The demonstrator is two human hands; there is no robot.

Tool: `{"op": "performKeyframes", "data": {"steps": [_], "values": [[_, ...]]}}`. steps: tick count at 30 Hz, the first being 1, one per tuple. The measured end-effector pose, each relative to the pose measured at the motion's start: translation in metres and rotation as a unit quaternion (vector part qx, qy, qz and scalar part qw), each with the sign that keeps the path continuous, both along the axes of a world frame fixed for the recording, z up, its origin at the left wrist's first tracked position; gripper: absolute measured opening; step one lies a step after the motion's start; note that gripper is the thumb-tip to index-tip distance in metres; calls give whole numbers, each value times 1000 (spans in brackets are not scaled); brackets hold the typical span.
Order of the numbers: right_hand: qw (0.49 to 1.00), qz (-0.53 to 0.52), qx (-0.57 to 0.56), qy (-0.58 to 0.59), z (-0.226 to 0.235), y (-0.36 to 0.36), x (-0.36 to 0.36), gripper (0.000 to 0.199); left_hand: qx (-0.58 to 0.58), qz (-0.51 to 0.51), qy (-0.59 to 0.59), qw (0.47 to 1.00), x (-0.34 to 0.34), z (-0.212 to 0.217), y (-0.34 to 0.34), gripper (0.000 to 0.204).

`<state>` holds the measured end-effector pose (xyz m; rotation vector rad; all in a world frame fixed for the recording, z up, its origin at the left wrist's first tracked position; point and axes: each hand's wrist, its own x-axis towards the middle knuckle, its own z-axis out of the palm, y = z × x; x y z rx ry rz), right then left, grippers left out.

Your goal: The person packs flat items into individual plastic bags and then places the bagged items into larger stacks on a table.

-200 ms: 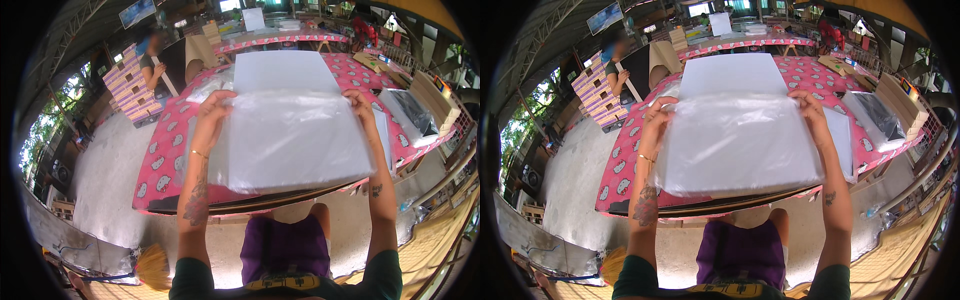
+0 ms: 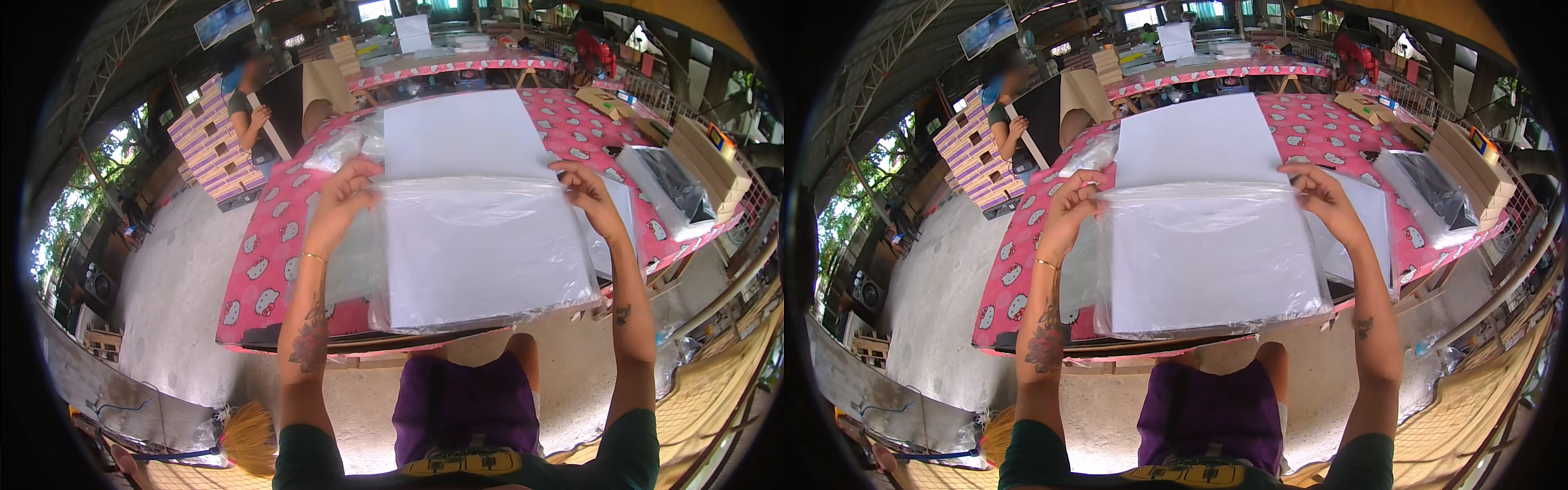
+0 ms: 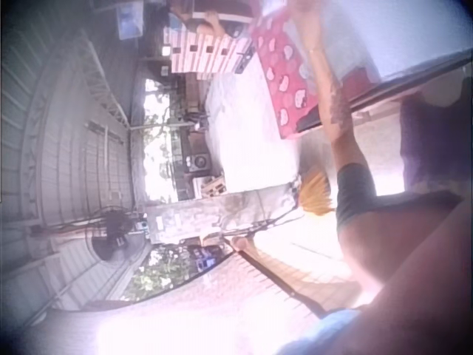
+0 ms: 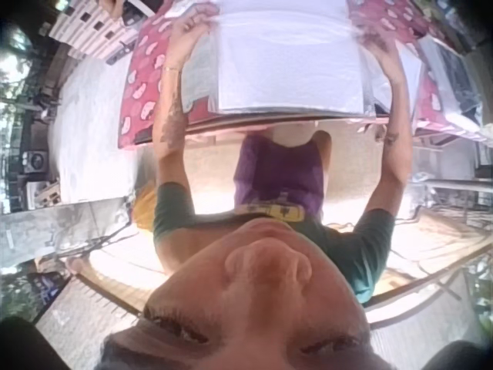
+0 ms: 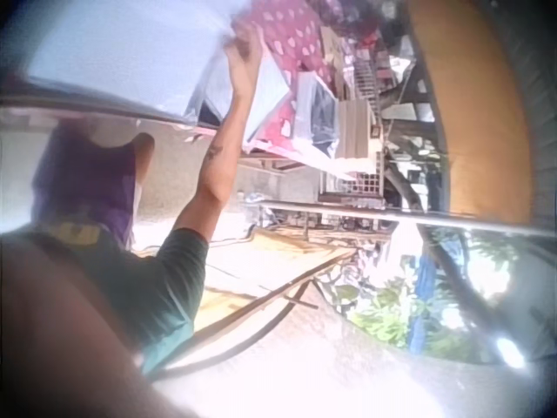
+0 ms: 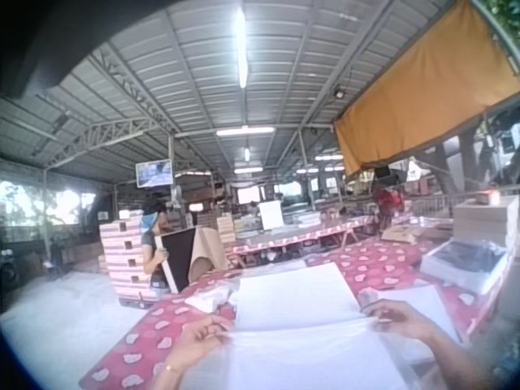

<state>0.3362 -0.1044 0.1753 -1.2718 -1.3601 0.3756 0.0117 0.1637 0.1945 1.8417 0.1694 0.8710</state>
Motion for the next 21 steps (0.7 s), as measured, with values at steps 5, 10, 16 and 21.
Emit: {"op": "performKeyframes", "data": {"steps": [5, 10, 16, 21], "values": [[995, 0, -30, -97, -12, 2, -3, 35, 144, 67, 64, 985, -1, -3, 2, 18], [977, -51, 3, -206, -15, -3, -22, 30, 210, 127, 99, 964, 0, -11, 4, 10], [905, -138, 71, -395, -19, -2, -23, 29, 275, 127, 104, 947, -3, -10, -2, 8], [856, -194, 95, -469, -22, -6, -16, 30, 354, 146, 78, 920, -5, -5, -13, 10]]}}
